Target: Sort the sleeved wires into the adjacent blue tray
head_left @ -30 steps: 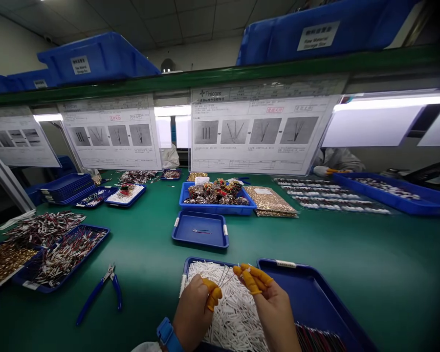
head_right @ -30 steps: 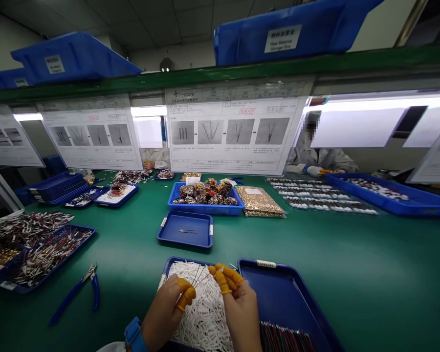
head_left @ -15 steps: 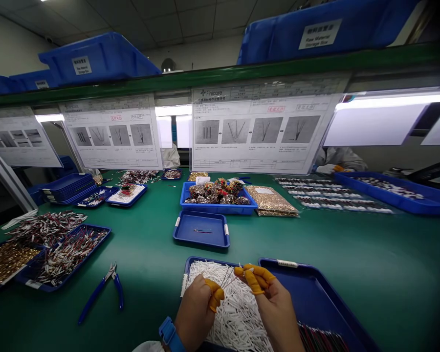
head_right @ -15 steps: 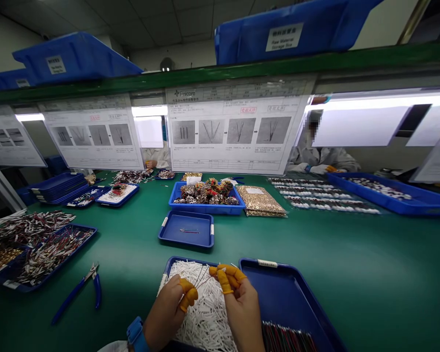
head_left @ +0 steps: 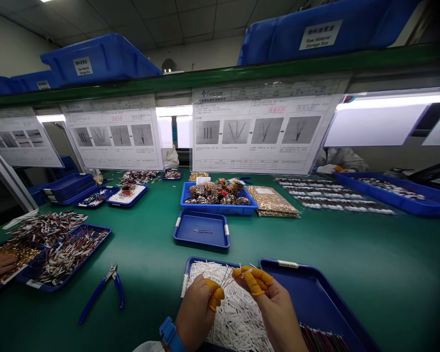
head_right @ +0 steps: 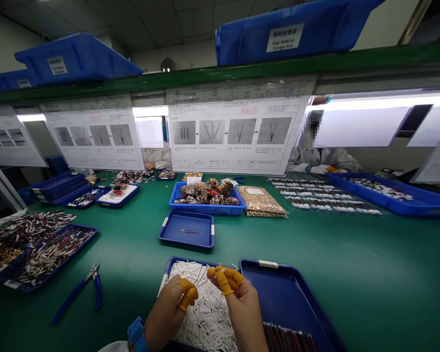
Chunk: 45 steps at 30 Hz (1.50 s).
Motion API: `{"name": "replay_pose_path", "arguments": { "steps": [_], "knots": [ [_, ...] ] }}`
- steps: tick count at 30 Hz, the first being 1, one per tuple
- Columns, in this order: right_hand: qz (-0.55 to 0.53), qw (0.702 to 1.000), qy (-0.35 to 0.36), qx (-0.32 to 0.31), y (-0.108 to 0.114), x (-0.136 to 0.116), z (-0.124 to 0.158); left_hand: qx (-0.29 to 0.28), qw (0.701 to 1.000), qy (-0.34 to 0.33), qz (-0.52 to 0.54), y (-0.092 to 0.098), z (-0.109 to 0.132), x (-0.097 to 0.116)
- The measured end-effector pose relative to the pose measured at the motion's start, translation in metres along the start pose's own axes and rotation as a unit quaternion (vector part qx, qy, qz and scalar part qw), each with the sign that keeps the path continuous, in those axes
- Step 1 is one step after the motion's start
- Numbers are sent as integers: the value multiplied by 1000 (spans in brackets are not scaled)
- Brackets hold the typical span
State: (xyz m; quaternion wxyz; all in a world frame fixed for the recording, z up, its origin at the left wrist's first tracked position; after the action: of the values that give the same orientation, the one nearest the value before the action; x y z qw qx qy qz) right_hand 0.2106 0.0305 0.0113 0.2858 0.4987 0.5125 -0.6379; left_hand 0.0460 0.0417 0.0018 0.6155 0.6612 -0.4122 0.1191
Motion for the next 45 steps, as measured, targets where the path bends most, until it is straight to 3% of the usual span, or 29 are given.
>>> {"name": "replay_pose_path", "arguments": {
  "steps": [27, 37, 45],
  "knots": [
    [9, 1000, -1, 15, -4, -6, 1, 14, 1000, 0, 15, -6, 1, -9],
    [54, 998, -16, -40, -5, -8, 3, 7, 1000, 6, 14, -4, 2, -6],
    [52, 996, 41, 59, 5, -9, 0, -26, 1000, -10, -14, -8, 3, -8]
  ]
}}
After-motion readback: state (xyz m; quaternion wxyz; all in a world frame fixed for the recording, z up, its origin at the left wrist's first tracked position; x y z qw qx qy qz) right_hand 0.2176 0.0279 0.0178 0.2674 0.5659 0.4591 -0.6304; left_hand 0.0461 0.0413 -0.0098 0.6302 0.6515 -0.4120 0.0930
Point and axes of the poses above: each hand's wrist, its own z-axis away from the middle knuckle, its own y-axis out of the back of the hand, x = y × z, the point moved 1 cm from there along -z, towards the middle knuckle, and after that the axes turned 4 degrees about y, right-handed, at the moved point
